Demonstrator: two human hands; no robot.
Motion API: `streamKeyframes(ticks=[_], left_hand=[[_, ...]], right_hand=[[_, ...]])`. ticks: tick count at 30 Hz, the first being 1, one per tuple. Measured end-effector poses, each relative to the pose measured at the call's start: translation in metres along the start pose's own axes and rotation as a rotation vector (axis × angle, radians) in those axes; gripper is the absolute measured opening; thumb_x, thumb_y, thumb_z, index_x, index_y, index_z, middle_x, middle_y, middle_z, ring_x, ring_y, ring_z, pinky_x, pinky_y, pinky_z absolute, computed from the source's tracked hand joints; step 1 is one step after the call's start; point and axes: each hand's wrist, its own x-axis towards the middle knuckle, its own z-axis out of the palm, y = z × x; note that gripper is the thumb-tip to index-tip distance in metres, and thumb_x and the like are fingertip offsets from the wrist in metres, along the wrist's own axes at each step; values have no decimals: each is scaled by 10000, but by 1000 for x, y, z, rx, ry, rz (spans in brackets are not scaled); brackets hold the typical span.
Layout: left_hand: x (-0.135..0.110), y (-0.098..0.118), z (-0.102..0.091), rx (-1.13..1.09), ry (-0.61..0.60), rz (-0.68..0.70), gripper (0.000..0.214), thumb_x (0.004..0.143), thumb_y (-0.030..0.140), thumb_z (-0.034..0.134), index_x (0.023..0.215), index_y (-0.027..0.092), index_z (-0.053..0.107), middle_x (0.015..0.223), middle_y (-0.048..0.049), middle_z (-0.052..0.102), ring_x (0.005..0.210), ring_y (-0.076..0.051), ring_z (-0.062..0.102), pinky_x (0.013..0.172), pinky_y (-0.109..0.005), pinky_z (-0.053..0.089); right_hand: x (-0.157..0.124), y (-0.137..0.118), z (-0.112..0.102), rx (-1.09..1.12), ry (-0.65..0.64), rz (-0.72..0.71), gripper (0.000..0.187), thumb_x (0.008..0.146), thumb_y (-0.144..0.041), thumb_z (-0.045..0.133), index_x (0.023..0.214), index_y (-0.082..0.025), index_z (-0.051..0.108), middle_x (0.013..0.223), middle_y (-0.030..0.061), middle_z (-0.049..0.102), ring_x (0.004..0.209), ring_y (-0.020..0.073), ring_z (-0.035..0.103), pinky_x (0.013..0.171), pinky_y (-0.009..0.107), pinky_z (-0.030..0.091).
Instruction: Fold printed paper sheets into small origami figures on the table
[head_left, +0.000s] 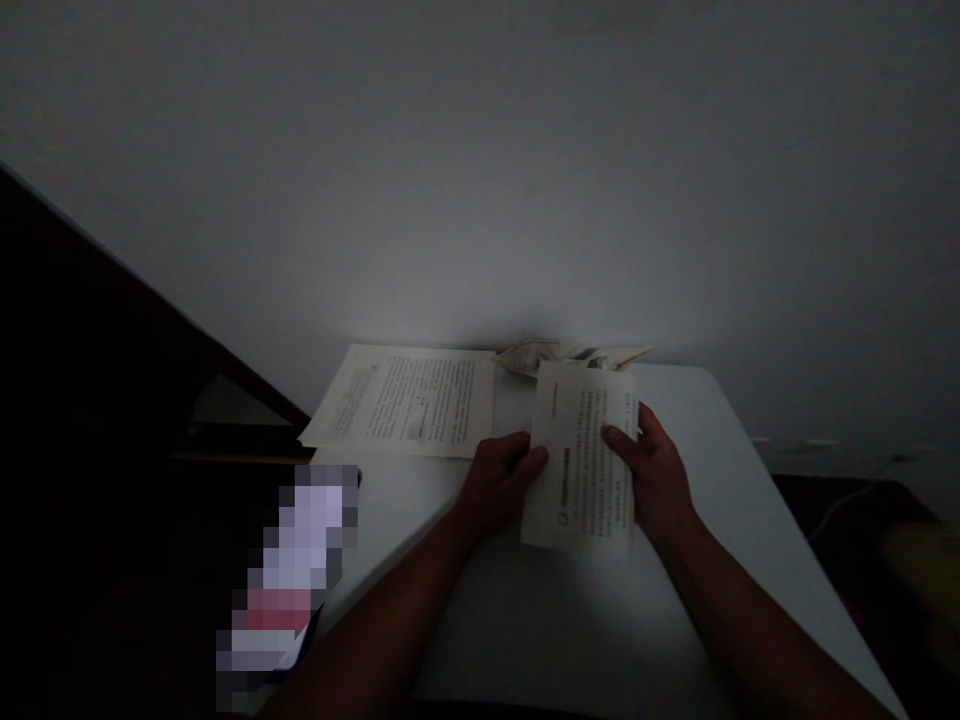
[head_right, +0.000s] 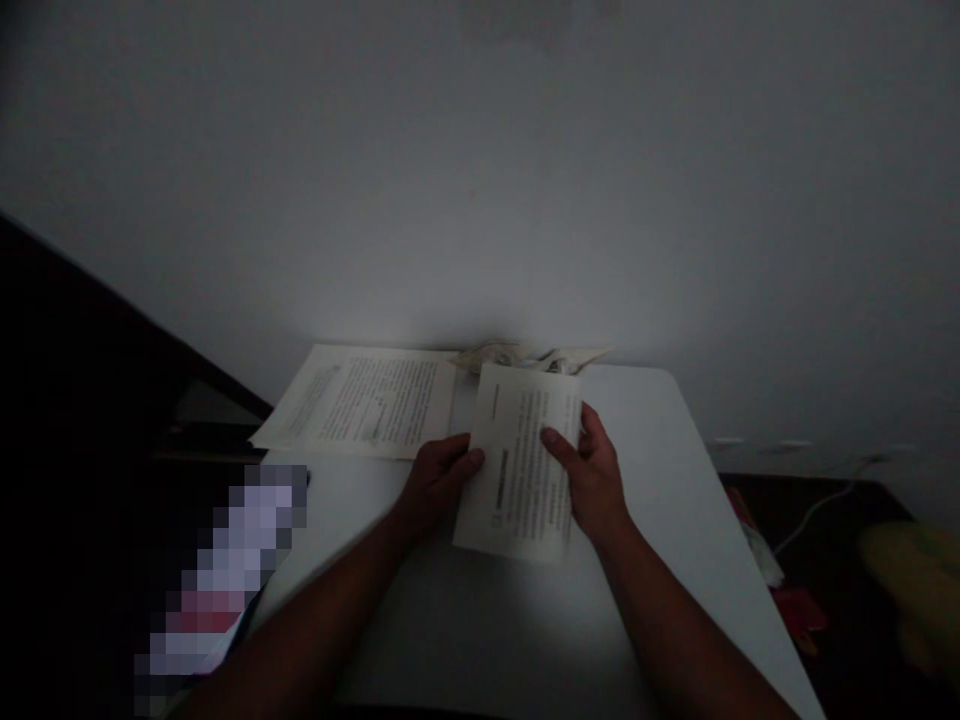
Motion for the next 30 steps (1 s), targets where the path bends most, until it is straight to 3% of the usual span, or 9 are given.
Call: streamKeyframes(ticks=[4, 8, 16, 24, 30], left_hand=[[5, 2, -2, 37, 205, -24, 351, 865, 442, 482, 641, 171, 483, 594, 42, 429, 570, -104, 411, 530, -219, 330], [6, 2, -1, -3, 283, -74, 353, 858, 459, 505, 648, 176, 477, 597, 48, 437, 574, -104, 409, 532, -218, 337], [5, -3, 0, -108, 328, -103, 348, 808, 464, 588, 650, 167, 499, 606, 49, 452, 581, -97, 409, 542, -222, 339], [6, -3, -2, -70, 357, -146, 393, 794, 480, 588, 592, 168, 460, 566, 58, 398, 553, -92, 379, 527, -220, 314], [6, -4, -1, -106, 360, -146, 367, 799, 475, 585, 622, 166, 499, 588, 54, 434, 568, -93, 395, 535, -215, 324]], right_hand=[[-2, 3, 1, -98, -28, -11, 557, 709, -351, 740, 1195, -273, 480, 1049, 49, 704, 873, 255, 686, 791, 415, 550], [-6, 5, 5, -169, -74, -26, 587, 715, -352, 740, 1219, -273, 448, 1060, 51, 698, 871, 239, 686, 815, 407, 546], [-6, 3, 6, -145, -102, 12, 562, 724, -357, 727, 1206, -274, 452, 1053, 61, 698, 853, 252, 687, 731, 394, 573], [-4, 9, 2, -127, -122, 10, 555, 740, -343, 715, 1223, -274, 450, 1085, 62, 689, 893, 244, 685, 794, 394, 554], [-4, 7, 3, -120, -103, 31, 574, 722, -339, 727, 1218, -278, 445, 1058, 58, 697, 865, 241, 690, 744, 376, 565]])
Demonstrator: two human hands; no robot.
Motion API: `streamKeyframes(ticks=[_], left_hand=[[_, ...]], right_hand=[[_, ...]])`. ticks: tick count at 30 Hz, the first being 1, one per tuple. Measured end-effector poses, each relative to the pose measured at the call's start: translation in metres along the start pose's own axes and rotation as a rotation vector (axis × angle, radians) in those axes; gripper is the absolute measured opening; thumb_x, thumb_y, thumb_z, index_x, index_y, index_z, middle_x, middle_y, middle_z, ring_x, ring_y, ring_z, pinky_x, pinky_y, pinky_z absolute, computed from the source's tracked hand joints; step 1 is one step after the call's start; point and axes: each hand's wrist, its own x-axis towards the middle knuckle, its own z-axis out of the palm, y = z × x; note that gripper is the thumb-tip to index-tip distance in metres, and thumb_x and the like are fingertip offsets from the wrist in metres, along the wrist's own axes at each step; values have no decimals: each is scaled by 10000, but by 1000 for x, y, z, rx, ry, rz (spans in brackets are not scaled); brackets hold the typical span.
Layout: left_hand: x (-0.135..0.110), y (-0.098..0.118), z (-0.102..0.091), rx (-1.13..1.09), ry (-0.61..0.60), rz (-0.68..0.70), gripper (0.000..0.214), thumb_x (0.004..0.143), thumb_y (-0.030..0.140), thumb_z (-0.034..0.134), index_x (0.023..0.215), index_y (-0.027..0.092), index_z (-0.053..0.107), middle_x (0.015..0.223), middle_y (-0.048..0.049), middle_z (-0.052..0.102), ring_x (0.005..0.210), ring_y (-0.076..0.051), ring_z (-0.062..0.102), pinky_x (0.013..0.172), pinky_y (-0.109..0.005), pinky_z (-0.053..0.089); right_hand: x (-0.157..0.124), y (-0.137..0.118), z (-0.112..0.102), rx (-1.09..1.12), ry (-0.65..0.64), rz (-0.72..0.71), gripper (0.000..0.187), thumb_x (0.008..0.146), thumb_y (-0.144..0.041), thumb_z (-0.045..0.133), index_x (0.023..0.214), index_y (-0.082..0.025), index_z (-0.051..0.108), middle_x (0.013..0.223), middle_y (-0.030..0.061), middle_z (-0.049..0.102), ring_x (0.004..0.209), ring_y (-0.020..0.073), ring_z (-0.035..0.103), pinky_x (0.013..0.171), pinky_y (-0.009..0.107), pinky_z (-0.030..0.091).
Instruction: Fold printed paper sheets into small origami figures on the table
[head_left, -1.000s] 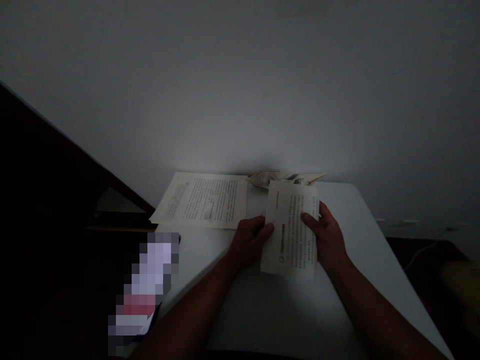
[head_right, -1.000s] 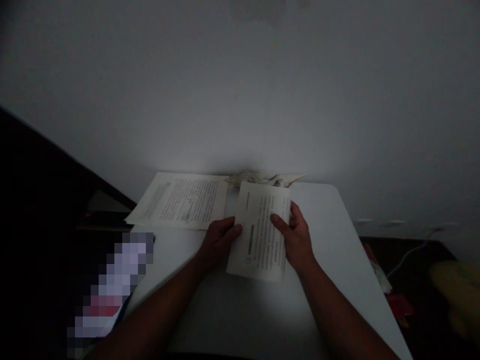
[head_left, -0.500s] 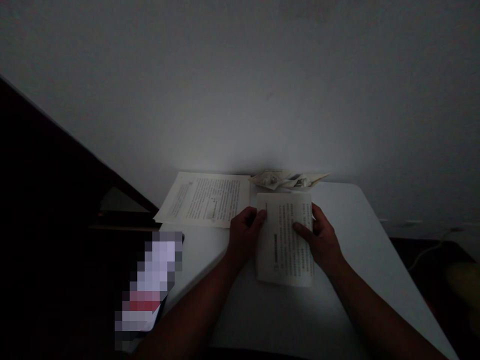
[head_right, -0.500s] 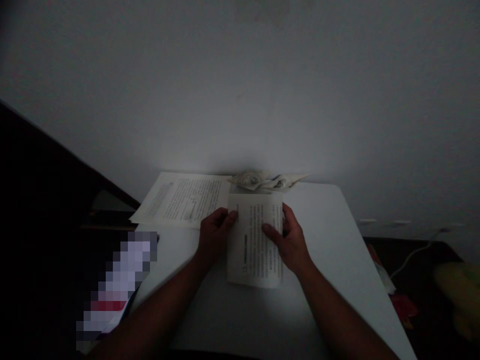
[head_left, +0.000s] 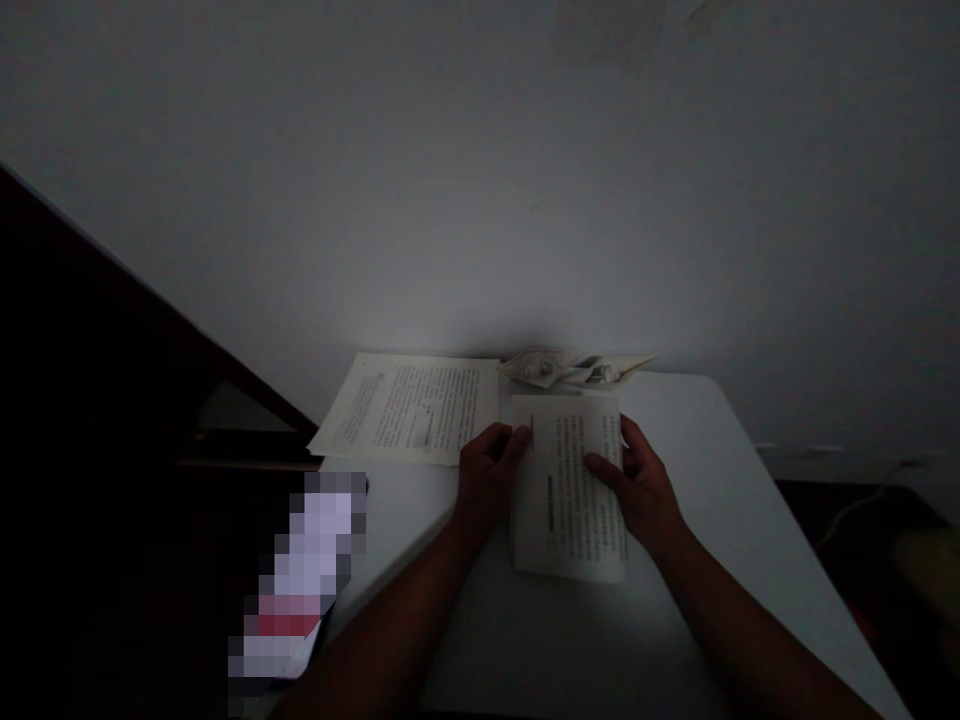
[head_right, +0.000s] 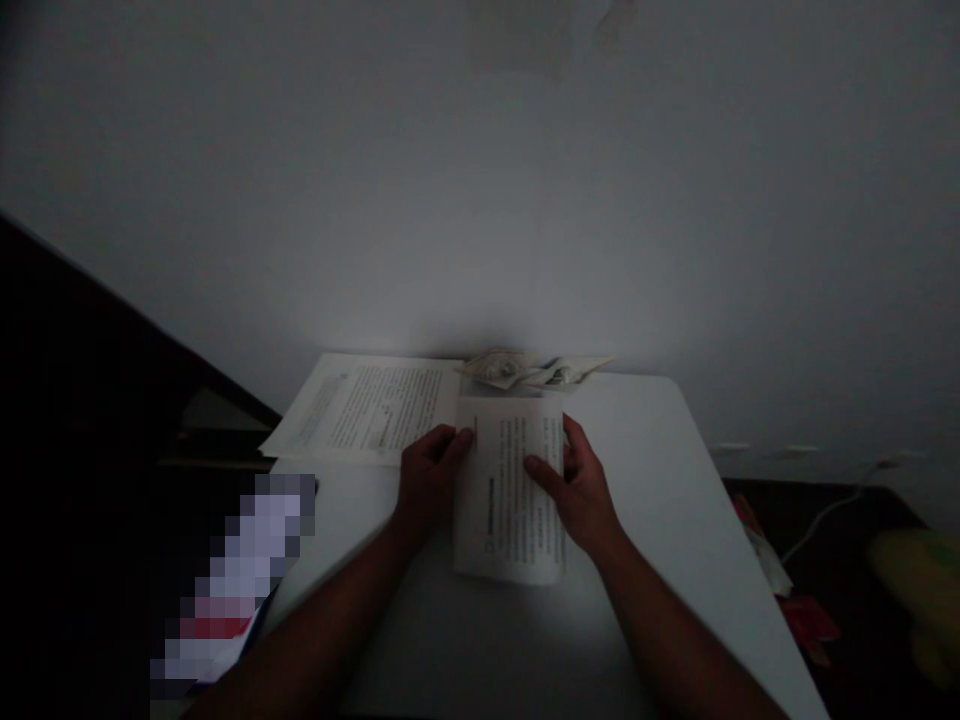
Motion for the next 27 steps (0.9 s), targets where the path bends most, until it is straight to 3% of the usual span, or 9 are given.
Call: streamKeyframes(ticks=[27], left_hand=[[-1, 0, -1, 35, 26, 11, 342, 824, 477, 561, 695, 162, 595, 637, 24, 559, 605, -114, 490, 552, -217, 391]], right_hand=[[0, -2, 2, 4, 1, 40, 662, 696, -357, 748, 1251, -255, 403, 968, 62, 716, 805, 240, 696, 728, 390, 570]])
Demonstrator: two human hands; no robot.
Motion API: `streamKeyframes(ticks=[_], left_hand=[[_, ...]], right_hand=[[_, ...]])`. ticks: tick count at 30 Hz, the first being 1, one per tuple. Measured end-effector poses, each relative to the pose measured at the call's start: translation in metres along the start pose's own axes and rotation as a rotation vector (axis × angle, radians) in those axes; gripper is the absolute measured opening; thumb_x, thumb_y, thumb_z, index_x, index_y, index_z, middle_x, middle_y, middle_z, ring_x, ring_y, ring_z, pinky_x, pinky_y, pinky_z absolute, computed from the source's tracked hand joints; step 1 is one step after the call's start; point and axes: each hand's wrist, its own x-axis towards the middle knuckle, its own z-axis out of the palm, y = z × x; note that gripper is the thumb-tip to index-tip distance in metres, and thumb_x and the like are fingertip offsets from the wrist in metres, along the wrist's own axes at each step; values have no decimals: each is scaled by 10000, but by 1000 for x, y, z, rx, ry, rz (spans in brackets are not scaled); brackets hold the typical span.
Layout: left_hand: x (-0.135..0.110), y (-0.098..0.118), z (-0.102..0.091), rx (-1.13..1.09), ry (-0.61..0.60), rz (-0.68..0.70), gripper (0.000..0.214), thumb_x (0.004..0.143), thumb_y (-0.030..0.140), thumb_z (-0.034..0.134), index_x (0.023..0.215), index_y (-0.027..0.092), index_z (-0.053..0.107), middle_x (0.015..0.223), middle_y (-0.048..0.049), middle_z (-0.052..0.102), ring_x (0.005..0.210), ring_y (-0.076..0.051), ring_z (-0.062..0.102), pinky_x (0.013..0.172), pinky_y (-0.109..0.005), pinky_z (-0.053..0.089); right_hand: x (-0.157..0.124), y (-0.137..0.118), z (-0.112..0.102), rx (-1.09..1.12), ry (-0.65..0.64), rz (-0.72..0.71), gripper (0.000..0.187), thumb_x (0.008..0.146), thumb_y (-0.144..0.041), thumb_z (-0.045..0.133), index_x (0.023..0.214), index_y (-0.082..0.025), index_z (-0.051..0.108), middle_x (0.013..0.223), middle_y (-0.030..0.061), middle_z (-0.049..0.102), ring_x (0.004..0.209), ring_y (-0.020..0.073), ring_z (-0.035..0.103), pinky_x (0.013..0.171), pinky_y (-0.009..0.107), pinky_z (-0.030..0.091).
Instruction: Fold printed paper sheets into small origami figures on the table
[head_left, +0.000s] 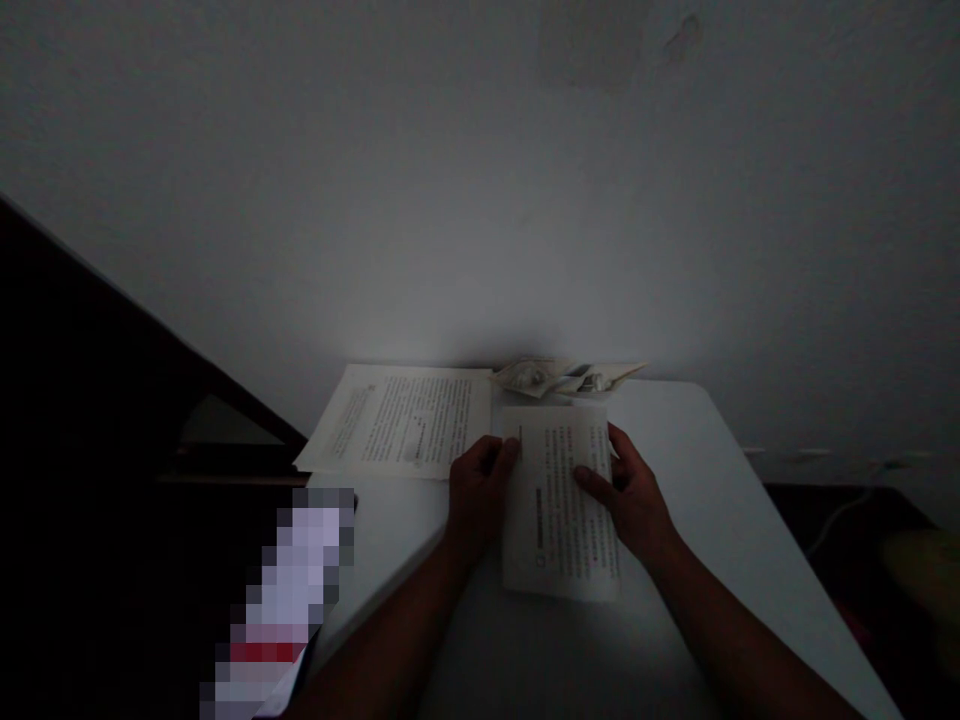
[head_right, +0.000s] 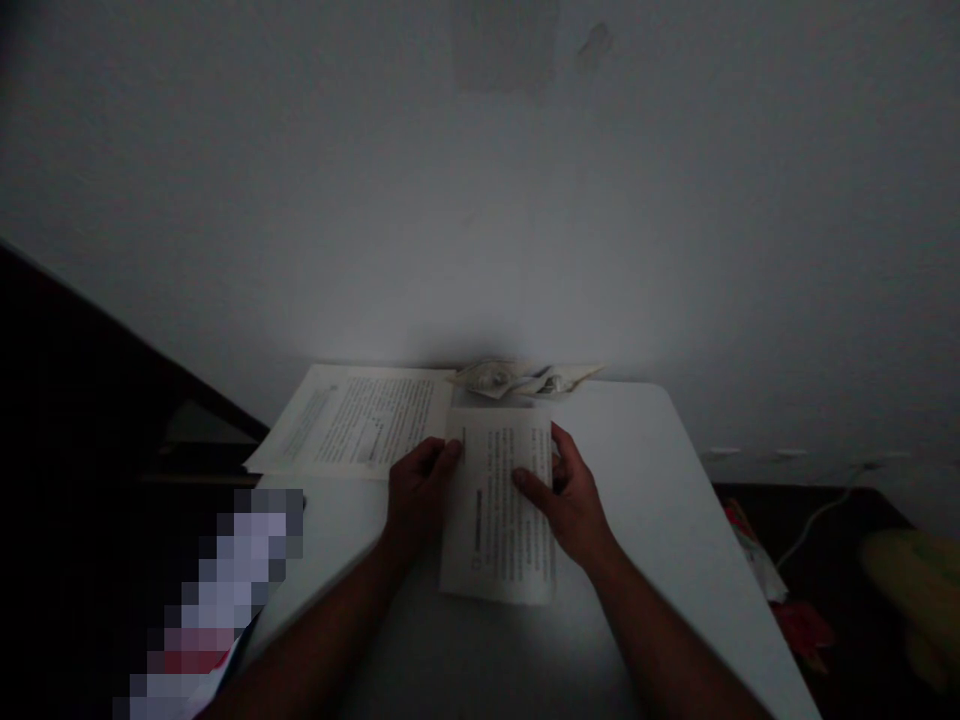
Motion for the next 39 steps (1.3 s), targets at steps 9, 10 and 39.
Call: streamKeyframes(ticks=[9, 10, 39], left_hand=[[-1, 2, 0, 11, -6, -4, 343, 826, 472, 555, 690, 160, 595, 629, 26, 562, 594, -112, 492, 541, -213, 386], [-1, 2, 0, 16, -4, -8, 345, 826, 473, 554, 688, 160, 592, 628, 26, 562, 592, -113, 491, 540, -214, 384], [1, 1, 1, 52, 15, 10, 386, 821, 493, 554, 622, 163, 535, 574, 36, 492, 562, -109, 452, 516, -216, 353]], right_hand=[[0, 0, 1, 20, -13, -1, 643, 704, -355, 748, 1245, -254, 415, 993, 67, 714, 842, 251, 695, 778, 412, 560], [0, 0, 1, 18, -16, 0, 645, 706, -359, 746, 1248, -253, 413, 995, 70, 713, 842, 254, 695, 771, 413, 562], [-2, -5, 5, -42, -3, 20, 653, 719, -418, 719, 1265, -260, 398, 1063, 79, 694, 879, 252, 683, 721, 373, 560]])
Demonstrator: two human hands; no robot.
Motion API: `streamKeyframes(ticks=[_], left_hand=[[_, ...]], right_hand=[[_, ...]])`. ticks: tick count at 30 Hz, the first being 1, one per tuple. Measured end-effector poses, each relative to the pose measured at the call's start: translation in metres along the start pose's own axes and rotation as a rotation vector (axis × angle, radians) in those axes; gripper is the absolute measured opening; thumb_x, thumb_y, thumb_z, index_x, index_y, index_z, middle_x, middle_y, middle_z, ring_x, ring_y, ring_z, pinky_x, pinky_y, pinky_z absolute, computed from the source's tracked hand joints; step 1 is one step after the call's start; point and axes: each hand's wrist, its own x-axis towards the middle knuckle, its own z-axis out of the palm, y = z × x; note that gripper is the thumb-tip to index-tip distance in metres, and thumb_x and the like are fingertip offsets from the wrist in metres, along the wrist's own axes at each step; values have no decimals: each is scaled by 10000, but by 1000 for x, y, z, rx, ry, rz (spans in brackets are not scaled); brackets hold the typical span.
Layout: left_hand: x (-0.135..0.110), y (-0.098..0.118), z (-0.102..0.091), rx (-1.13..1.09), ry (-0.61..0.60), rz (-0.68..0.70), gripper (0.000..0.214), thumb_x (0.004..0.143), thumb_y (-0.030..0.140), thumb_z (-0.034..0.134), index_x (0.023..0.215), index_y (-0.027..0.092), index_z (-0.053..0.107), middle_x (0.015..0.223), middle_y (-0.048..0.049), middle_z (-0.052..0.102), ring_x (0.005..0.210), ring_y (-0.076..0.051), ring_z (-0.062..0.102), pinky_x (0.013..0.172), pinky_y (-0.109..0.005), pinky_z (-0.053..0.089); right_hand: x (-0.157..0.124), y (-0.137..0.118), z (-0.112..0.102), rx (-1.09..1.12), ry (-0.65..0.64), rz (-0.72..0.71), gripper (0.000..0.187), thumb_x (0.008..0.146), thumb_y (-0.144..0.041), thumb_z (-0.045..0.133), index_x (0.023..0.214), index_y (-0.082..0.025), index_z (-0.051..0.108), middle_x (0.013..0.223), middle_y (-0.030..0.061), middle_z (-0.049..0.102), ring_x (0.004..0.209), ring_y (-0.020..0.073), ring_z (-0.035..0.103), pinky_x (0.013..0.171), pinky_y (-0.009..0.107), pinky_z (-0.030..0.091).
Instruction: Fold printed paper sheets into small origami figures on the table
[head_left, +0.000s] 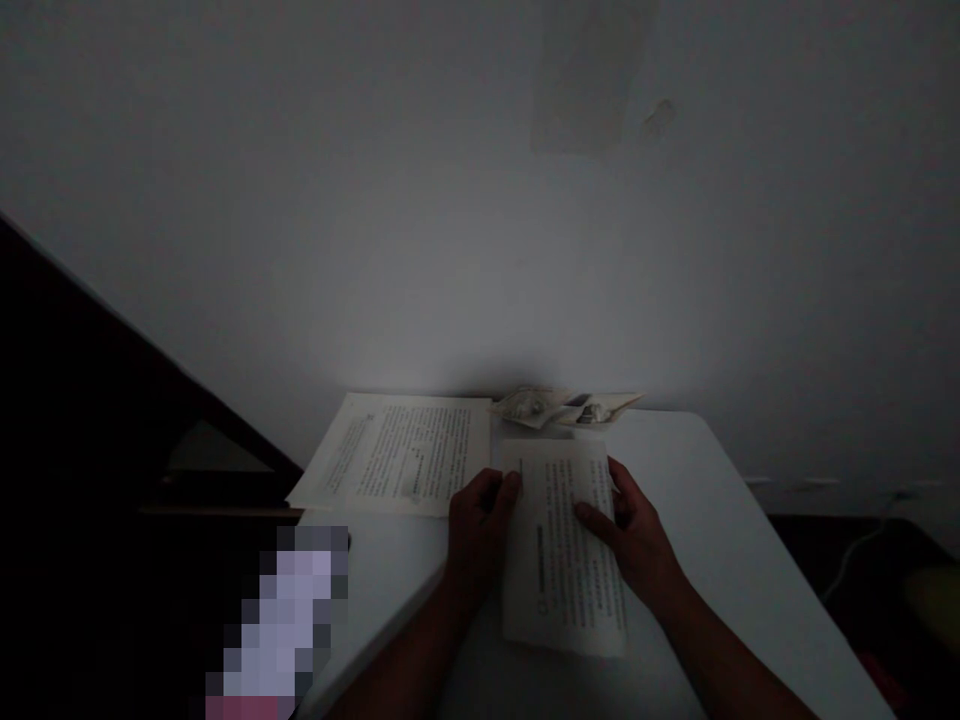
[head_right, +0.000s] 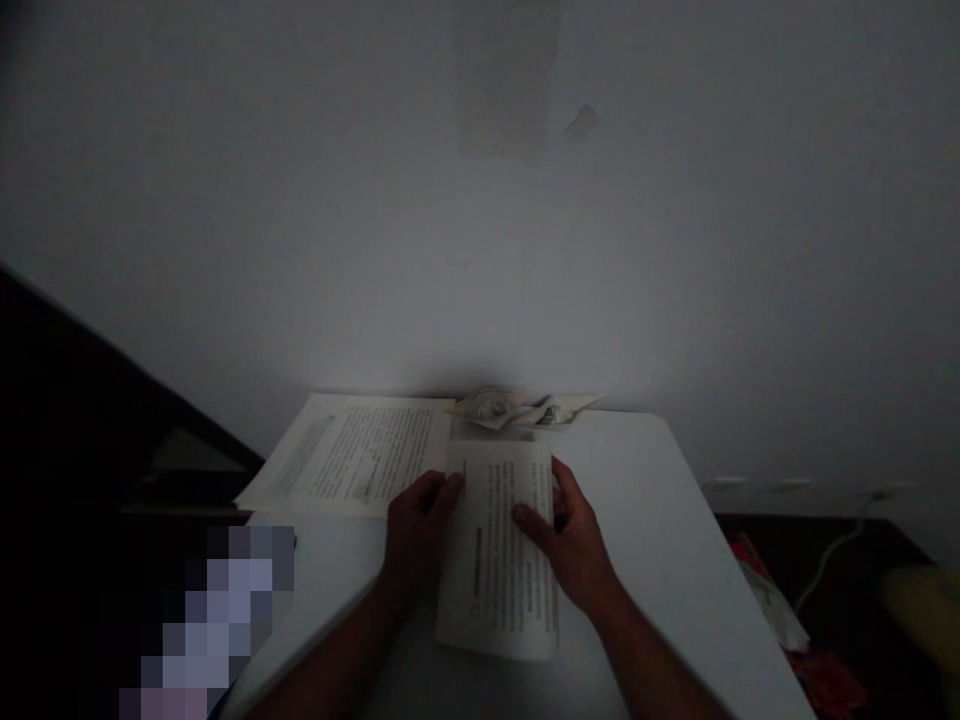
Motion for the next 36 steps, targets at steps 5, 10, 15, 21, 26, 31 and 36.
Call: streamKeyframes(ticks=[5, 10, 15, 21, 26, 31, 36], left_hand=[[-1, 2, 0, -43, -10, -42, 375, 812, 502, 560, 660, 160, 581, 602, 23, 545, 571, -119, 480, 520, -222, 376], [0, 1, 0, -65, -14, -50, 366, 805, 499, 571, 662, 162, 584, 598, 24, 547, 572, -120, 485, 514, -217, 370], [0, 2, -1, 8, 12, -28, 386, 805, 506, 561, 629, 162, 567, 587, 18, 536, 574, -127, 482, 529, -225, 372], [0, 1, 0, 60, 8, 14, 374, 825, 487, 539, 630, 169, 556, 579, 18, 528, 575, -133, 482, 539, -233, 371], [0, -1, 0, 98, -1, 10, 362, 849, 485, 507, 702, 167, 597, 630, 2, 581, 612, -144, 514, 559, -240, 380], [0, -1, 1, 133, 36, 1, 384, 851, 506, 490, 695, 168, 585, 626, -3, 580, 612, -152, 510, 557, -245, 381], [0, -1, 0, 140, 24, 3, 381, 861, 507, 481, 735, 168, 598, 650, -13, 600, 623, -155, 520, 564, -248, 392]], right_hand=[[1, 0, 0, 6, -29, -3, 631, 734, -405, 709, 1259, -263, 390, 1062, 80, 695, 869, 252, 685, 705, 370, 561], [1, 2, 0, 32, -37, -11, 636, 737, -389, 710, 1262, -259, 376, 1098, 87, 679, 880, 250, 682, 721, 376, 557], [1, 1, 0, 2, -16, -4, 647, 725, -407, 716, 1267, -263, 392, 1075, 83, 690, 879, 254, 684, 736, 389, 559], [5, 5, 0, -17, 32, 15, 736, 654, -434, 765, 1273, -251, 411, 957, 77, 727, 798, 278, 700, 633, 386, 568], [9, 5, -3, 58, -2, 70, 766, 627, -396, 795, 1276, -224, 426, 907, 76, 739, 787, 291, 703, 683, 432, 565], [12, 5, -8, 177, -52, 84, 705, 661, -301, 790, 1269, -203, 447, 900, 79, 745, 800, 280, 706, 791, 479, 531], [13, 3, -11, 209, -111, 94, 528, 669, -284, 782, 1146, -189, 577, 871, 81, 749, 788, 270, 708, 799, 469, 524]])
